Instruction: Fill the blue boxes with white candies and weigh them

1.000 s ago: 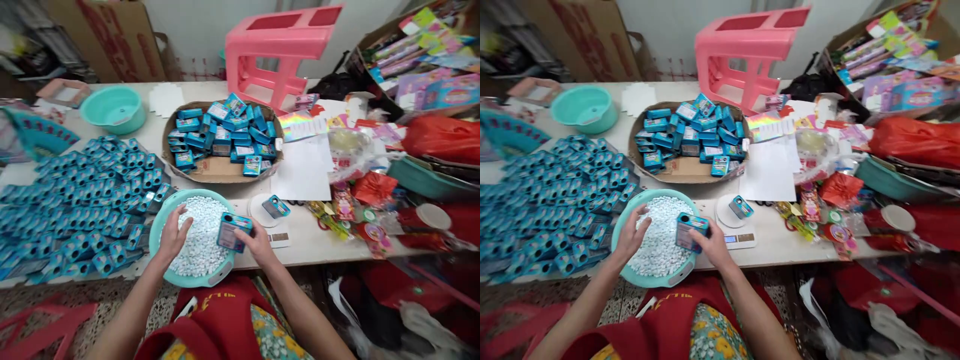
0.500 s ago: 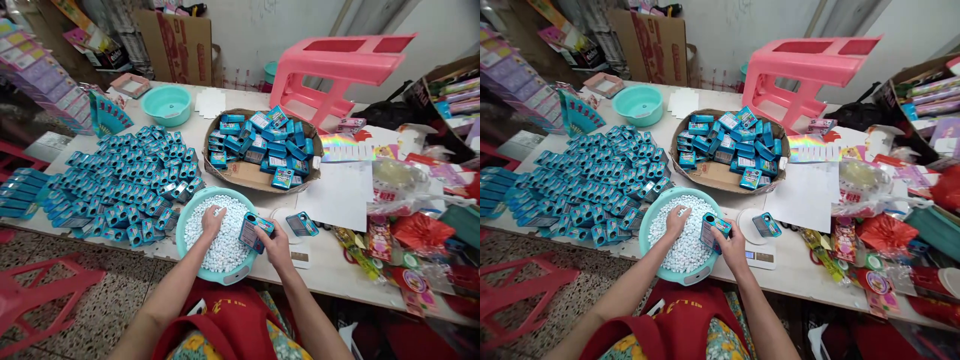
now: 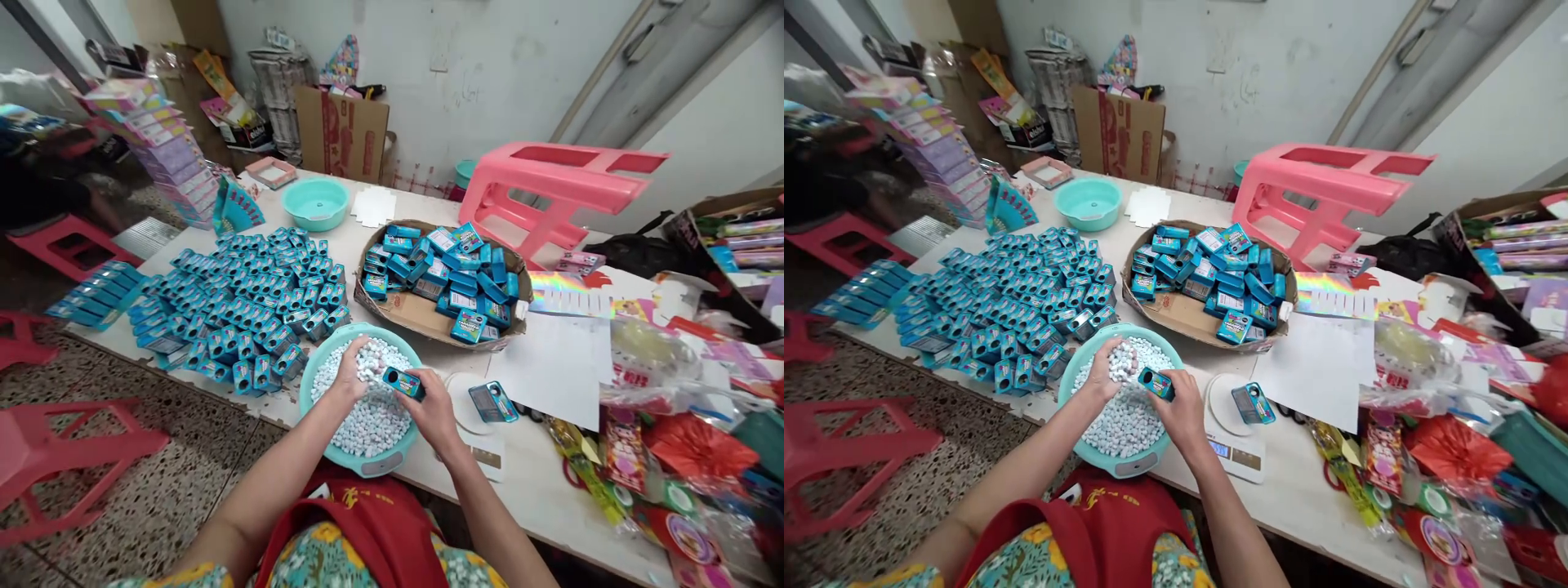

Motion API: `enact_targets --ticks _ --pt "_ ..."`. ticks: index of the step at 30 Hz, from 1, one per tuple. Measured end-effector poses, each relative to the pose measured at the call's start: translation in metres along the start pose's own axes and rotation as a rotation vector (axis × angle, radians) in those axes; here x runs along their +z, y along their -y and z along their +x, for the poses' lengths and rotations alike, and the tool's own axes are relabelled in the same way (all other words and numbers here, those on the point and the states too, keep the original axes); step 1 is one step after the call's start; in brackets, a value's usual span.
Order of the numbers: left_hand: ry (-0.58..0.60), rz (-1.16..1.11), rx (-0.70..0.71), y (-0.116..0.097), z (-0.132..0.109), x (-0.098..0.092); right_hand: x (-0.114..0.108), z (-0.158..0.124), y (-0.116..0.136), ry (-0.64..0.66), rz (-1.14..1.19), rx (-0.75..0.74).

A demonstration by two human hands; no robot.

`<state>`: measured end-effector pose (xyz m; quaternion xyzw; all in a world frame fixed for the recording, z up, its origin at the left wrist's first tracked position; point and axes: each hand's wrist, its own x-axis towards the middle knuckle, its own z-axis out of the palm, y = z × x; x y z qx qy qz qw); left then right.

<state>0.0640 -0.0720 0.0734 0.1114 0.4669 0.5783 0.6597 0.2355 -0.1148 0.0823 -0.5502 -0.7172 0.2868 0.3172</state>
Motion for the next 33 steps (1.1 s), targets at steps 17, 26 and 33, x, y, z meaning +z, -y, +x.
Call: enact_targets --ticks 17,26,33 --pt "0.084 0.08 0.264 -0.036 -0.026 0.019 0.029 0.006 0.046 -0.052 0.103 0.001" --pt "0.157 0.124 0.209 -0.042 -0.023 0.003 0.054 -0.004 0.062 -0.156 0.104 0.077" --pt "0.171 0.085 0.13 -0.047 -0.023 0.002 0.06 -0.007 0.066 -0.224 0.147 0.147"
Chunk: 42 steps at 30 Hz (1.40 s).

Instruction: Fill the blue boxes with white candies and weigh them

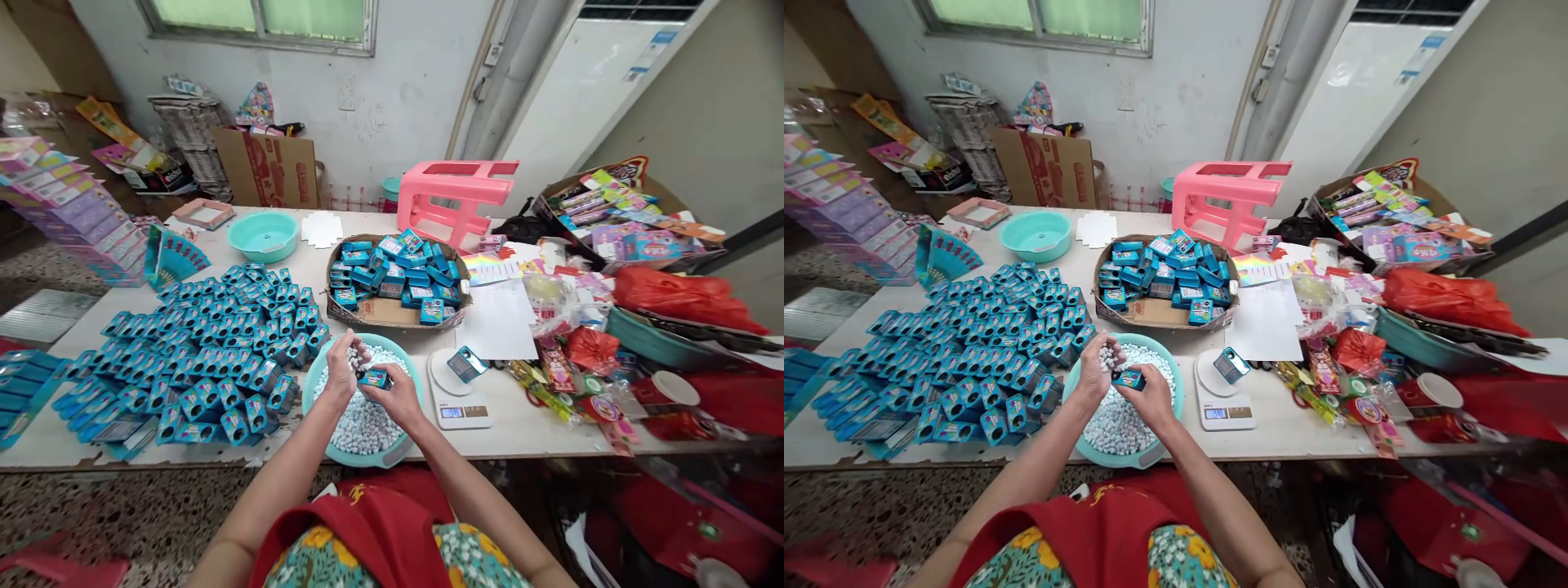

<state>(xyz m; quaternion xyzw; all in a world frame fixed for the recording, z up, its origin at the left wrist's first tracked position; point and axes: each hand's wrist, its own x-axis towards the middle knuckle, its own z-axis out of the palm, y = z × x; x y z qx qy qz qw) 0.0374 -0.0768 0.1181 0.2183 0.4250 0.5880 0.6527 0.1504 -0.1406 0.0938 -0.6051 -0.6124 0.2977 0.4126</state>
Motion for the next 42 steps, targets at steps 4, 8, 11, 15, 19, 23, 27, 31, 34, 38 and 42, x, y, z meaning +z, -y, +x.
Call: enact_targets --ticks 4,8,11,15,19,23,27,31,34,38,42 --pt "0.025 0.054 0.083 0.005 0.002 0.001 0.001 0.004 -0.003 -0.015 -0.008 -0.004" --pt "0.018 0.08 0.106 0.011 0.008 0.002 -0.003 0.012 -0.008 -0.001 -0.009 -0.013" --pt "-0.018 0.091 0.114 0.017 0.013 0.005 -0.008 0.018 -0.013 0.014 -0.009 -0.025" --pt "0.022 0.114 0.098 0.024 0.015 0.013 -0.01 0.025 -0.021 0.007 0.029 -0.002" --pt "0.035 0.063 0.072 0.024 0.022 0.014 -0.016 0.028 -0.027 0.038 0.128 0.02" --pt "-0.009 0.341 0.143 0.032 0.049 -0.009 -0.045 0.016 -0.029 0.024 0.233 0.074" --pt "0.058 0.867 0.183 0.067 0.074 -0.034 -0.075 0.0 -0.031 -0.014 0.234 0.111" --pt "0.172 1.226 0.229 0.107 0.072 -0.04 -0.084 -0.004 -0.037 -0.058 0.202 0.095" --pt "0.277 1.449 0.205 0.12 0.059 -0.045 -0.082 -0.003 -0.041 -0.096 0.186 0.093" --pt "0.061 1.12 0.08 0.115 0.045 -0.059 -0.075 -0.002 -0.045 -0.099 0.16 0.115" --pt "-0.053 0.877 0.023 0.099 0.04 -0.063 -0.064 -0.002 -0.048 -0.063 0.092 0.104"
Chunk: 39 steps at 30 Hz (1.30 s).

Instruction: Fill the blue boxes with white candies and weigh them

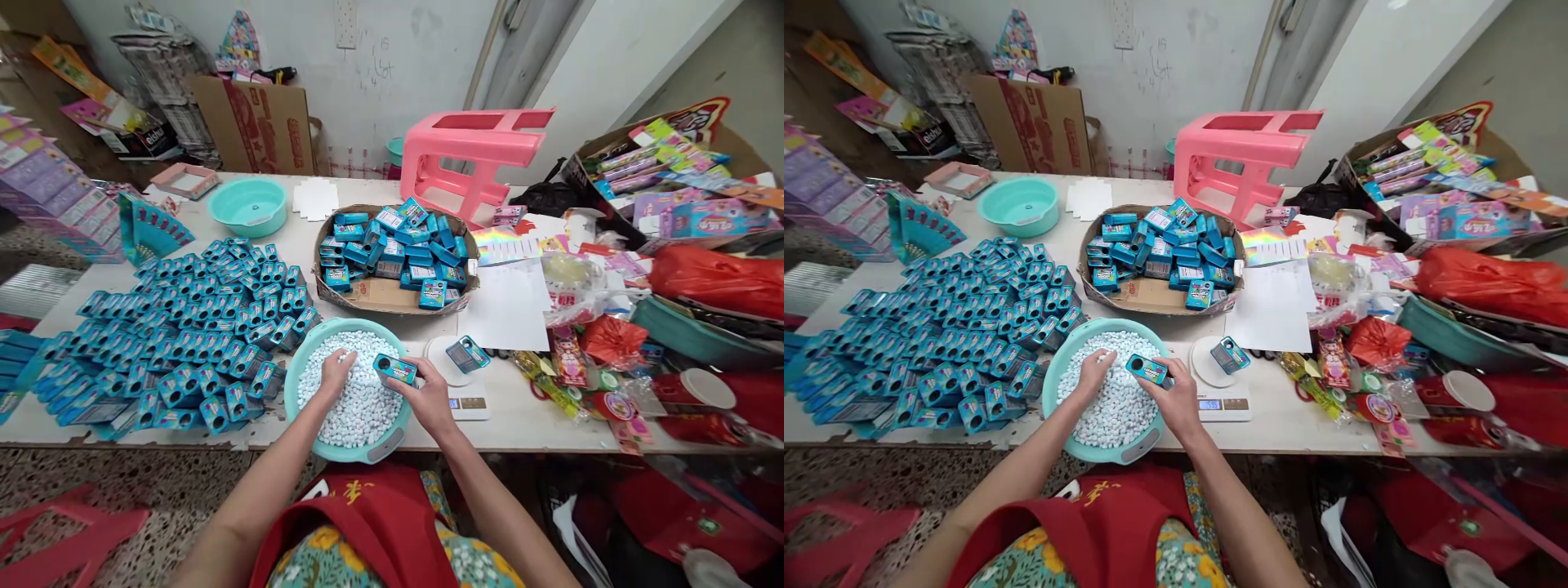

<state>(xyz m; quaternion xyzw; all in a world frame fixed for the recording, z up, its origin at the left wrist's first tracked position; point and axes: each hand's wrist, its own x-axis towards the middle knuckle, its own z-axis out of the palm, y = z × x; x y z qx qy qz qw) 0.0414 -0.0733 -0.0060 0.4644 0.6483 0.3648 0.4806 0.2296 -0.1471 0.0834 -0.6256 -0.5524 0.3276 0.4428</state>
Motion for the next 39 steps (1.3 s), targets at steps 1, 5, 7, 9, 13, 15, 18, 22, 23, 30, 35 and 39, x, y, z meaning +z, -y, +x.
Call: enact_targets --ticks 1,5,7,9,13,15,18,22,23,30,35,39 --pt "-0.003 -0.031 -0.016 -0.006 -0.001 -0.003 0.003 0.0 0.0 0.006 -0.028 -0.015" --pt "0.069 -0.403 -0.089 -0.046 -0.013 -0.014 0.018 0.002 0.004 0.028 -0.142 -0.078" --pt "0.139 -0.668 -0.084 -0.069 -0.02 -0.017 0.029 0.003 0.009 0.046 -0.206 -0.111" --pt "0.168 -0.803 -0.025 -0.086 -0.026 -0.017 0.039 0.004 0.014 0.073 -0.255 -0.138" --pt "0.073 -0.852 0.044 -0.099 -0.029 -0.015 0.051 0.007 0.021 0.086 -0.276 -0.149" --pt "0.014 -0.85 0.044 -0.099 -0.026 -0.013 0.052 0.009 0.022 0.081 -0.256 -0.149" --pt "-0.024 -0.836 0.048 -0.099 -0.022 -0.011 0.052 0.012 0.023 0.08 -0.222 -0.15" --pt "-0.04 -0.821 0.054 -0.103 -0.019 -0.008 0.051 0.015 0.024 0.085 -0.169 -0.109" --pt "-0.037 -0.817 0.06 -0.105 -0.02 -0.008 0.051 0.015 0.024 0.088 -0.153 -0.099" --pt "0.007 -0.791 0.119 -0.111 -0.024 -0.007 0.046 0.016 0.026 0.06 -0.072 -0.099" --pt "0.014 -0.803 0.112 -0.107 -0.023 -0.005 0.045 0.016 0.028 0.049 -0.045 -0.088" --pt "0.017 -0.794 0.122 -0.107 -0.023 -0.003 0.046 0.016 0.028 0.041 -0.044 -0.076"
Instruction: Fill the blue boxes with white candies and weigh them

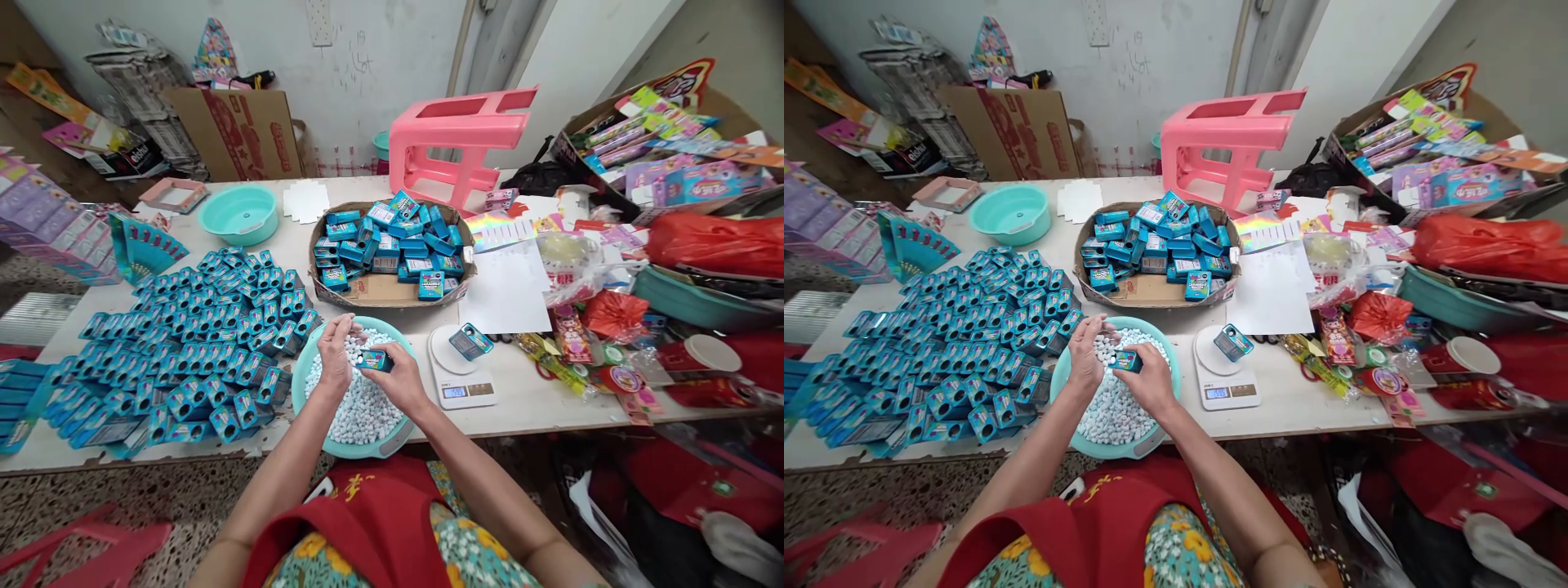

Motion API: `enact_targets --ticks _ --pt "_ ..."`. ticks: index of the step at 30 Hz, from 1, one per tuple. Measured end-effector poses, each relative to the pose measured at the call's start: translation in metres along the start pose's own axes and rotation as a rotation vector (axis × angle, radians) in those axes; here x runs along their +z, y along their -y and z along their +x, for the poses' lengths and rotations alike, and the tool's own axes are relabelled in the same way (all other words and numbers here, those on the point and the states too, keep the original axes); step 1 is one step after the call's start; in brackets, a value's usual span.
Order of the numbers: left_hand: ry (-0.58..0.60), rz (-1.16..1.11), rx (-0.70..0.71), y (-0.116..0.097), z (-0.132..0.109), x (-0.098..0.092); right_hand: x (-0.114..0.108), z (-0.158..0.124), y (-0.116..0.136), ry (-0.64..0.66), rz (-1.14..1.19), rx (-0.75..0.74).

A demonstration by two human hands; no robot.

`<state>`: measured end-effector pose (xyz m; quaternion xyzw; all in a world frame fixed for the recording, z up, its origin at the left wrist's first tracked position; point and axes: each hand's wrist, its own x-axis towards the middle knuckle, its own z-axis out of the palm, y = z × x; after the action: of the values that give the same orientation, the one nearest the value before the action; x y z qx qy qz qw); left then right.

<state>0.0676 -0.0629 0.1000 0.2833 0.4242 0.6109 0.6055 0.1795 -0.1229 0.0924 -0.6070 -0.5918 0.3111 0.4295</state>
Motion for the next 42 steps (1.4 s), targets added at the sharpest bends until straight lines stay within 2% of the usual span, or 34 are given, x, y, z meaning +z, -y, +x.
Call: enact_targets --ticks 4,8,13,20,24,29,33,36,39,42 --pt "0.037 0.063 0.068 -0.001 -0.002 0.003 0.001 -0.001 0.0 0.009 -0.017 0.015" --pt "0.016 0.09 0.09 -0.003 -0.003 0.005 -0.001 -0.002 0.005 0.019 -0.015 -0.023" --pt "-0.063 0.119 0.019 -0.004 0.0 0.007 -0.001 0.002 0.004 -0.013 -0.007 -0.011" --pt "-0.054 0.087 0.012 -0.002 0.003 0.005 0.008 0.005 -0.003 -0.001 0.012 -0.002" --pt "-0.007 0.02 0.014 -0.009 0.001 0.007 0.007 0.005 -0.004 0.001 0.094 -0.001" --pt "0.027 -0.006 0.018 -0.023 0.002 0.009 0.004 0.004 -0.008 -0.065 0.215 0.004" --pt "0.02 0.054 -0.043 -0.021 0.01 0.002 0.0 0.005 -0.013 -0.084 0.265 0.049" --pt "-0.015 0.274 -0.04 -0.009 0.021 -0.023 -0.014 0.003 -0.024 -0.125 0.346 0.126" --pt "0.117 0.875 -0.002 0.018 0.031 -0.058 -0.037 0.003 -0.047 -0.27 0.362 0.197" --pt "0.276 1.45 0.144 0.053 0.034 -0.085 -0.055 0.011 -0.08 -0.468 0.247 0.23"
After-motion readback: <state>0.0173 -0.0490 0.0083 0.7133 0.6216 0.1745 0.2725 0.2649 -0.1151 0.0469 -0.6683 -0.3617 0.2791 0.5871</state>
